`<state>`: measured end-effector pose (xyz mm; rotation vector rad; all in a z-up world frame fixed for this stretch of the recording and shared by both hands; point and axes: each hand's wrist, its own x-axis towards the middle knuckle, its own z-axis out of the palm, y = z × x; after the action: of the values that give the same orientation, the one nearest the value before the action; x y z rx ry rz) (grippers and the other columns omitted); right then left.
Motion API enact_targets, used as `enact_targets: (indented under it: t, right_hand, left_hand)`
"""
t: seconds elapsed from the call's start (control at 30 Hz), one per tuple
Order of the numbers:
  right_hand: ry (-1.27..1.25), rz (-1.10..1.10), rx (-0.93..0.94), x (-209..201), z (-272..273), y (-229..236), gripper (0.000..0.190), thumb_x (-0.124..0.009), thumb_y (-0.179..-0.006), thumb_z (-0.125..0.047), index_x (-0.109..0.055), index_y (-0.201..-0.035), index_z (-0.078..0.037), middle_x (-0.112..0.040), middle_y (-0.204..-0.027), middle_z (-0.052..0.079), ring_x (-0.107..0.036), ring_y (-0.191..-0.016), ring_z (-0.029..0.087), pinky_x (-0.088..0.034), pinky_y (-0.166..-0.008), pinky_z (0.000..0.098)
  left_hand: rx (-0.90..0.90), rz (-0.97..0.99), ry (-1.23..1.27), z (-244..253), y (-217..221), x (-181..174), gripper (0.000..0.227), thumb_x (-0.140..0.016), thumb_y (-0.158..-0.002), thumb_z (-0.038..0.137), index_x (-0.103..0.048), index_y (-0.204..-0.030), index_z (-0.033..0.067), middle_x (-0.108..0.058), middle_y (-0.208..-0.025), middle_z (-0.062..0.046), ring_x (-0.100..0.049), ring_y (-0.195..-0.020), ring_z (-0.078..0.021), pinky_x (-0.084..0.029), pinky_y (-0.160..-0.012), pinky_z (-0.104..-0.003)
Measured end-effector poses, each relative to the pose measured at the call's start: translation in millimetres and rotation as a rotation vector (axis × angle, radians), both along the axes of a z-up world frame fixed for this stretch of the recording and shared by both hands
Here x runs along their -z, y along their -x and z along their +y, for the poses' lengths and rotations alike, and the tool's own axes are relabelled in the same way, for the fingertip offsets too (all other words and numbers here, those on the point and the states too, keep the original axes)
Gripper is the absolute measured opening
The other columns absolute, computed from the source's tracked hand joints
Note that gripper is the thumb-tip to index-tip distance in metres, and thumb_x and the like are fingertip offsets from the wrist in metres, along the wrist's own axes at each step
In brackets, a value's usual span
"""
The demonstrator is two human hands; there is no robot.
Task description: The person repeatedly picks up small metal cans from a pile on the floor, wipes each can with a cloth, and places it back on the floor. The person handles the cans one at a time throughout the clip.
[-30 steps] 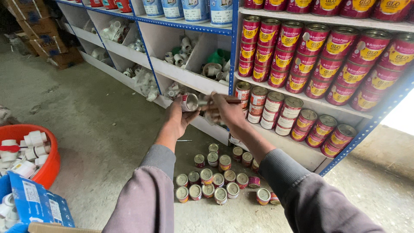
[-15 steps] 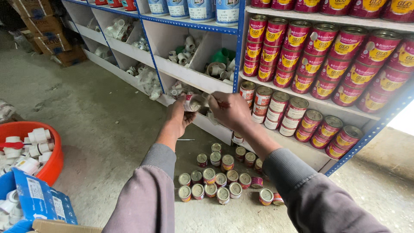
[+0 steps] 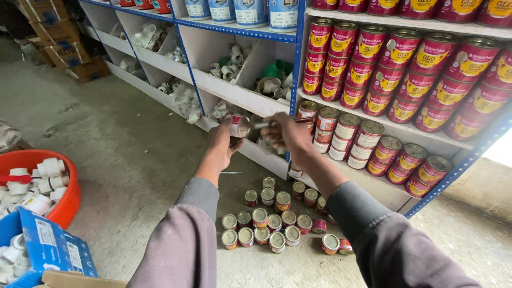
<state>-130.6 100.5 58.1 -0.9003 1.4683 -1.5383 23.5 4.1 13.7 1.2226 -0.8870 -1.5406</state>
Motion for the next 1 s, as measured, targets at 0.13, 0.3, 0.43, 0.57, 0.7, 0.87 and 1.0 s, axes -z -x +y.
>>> enact_targets:
  t: [0.13, 0.3, 0.43, 0.57, 0.7, 0.87, 1.0]
  right_hand:
    - [-0.147, 0.165, -0.137, 16, -8, 3, 0.032, -0.052, -0.089, -0.024, -0.075, -0.097, -0.003, -0.072, -0.073, 0.013, -0.068, -0.059, 0.018, -0.054, -0.054, 0.0259]
    - [-0.04, 0.725, 0.078, 0, -1, -17, 0.035, -0.052, -0.089, -0.037, -0.077, -0.085, -0.013, -0.073, -0.077, 0.015, -0.072, -0.081, 0.038, -0.057, -0.074, 0.05]
    - [0.174, 0.594, -0.075, -19, 12, -53, 0.027, -0.057, -0.089, -0.033, -0.076, -0.08, -0.016, -0.065, -0.066, 0.01, -0.064, -0.071, 0.024, -0.053, -0.067, 0.0375]
    - [0.029, -0.011, -0.123, -9, 0, -80, 0.031, -0.066, -0.082, -0.036, -0.067, -0.076, -0.005, -0.055, -0.058, 0.008, -0.059, -0.052, 0.02, -0.052, -0.052, 0.0325]
    - [-0.125, 0.101, -0.023, 47, -48, -79, 0.036, -0.063, -0.083, -0.04, -0.068, -0.079, -0.004, -0.051, -0.057, 0.013, -0.056, -0.053, 0.024, -0.048, -0.05, 0.0363]
    - [-0.304, 0.513, -0.367, 144, -66, -108, 0.033, -0.067, -0.084, -0.033, -0.074, -0.068, -0.005, -0.064, -0.057, 0.014, -0.063, -0.049, 0.025, -0.051, -0.046, 0.0352]
    - [-0.445, 0.476, -0.556, 197, -38, -148, 0.033, -0.068, -0.086, -0.03, -0.07, -0.065, -0.005, -0.06, -0.053, 0.011, -0.059, -0.047, 0.02, -0.051, -0.044, 0.029]
  left_hand:
    - [-0.007, 0.023, -0.004, 0, -10, -2, 0.039, -0.062, -0.096, 0.039, -0.059, -0.107, 0.001, -0.061, -0.081, -0.014, -0.066, -0.067, -0.0234, -0.061, -0.06, -0.032]
    - [0.016, -0.016, -0.002, 2, -22, -4, 0.044, -0.059, -0.097, 0.041, -0.058, -0.11, -0.0009, -0.06, -0.082, -0.013, -0.065, -0.068, -0.0219, -0.062, -0.064, -0.031]
    - [0.049, -0.025, -0.022, 2, -44, 3, 0.046, -0.058, -0.096, 0.045, -0.057, -0.11, 0.0009, -0.059, -0.082, -0.01, -0.064, -0.067, -0.0177, -0.061, -0.063, -0.027]
    - [0.032, -0.019, 0.014, 37, -77, -31, 0.049, -0.058, -0.096, 0.042, -0.056, -0.119, -0.0015, -0.062, -0.091, -0.01, -0.073, -0.07, -0.0171, -0.063, -0.069, -0.03]
    - [0.033, -0.247, 0.08, -6, -116, 10, 0.044, -0.069, -0.089, 0.038, -0.061, -0.114, 0.0031, -0.065, -0.084, -0.007, -0.071, -0.064, -0.0157, -0.062, -0.056, -0.026]
    - [0.302, -0.87, 0.133, 26, -161, 40, 0.066, -0.077, -0.084, 0.03, -0.055, -0.145, 0.0151, -0.066, -0.131, -0.008, -0.064, -0.124, -0.0269, -0.052, -0.101, -0.047]
    - [0.417, -0.969, 0.07, 56, -174, 101, 0.065, -0.071, -0.085, 0.016, -0.051, -0.147, 0.0147, -0.058, -0.144, -0.009, -0.051, -0.139, -0.0279, -0.042, -0.114, -0.046]
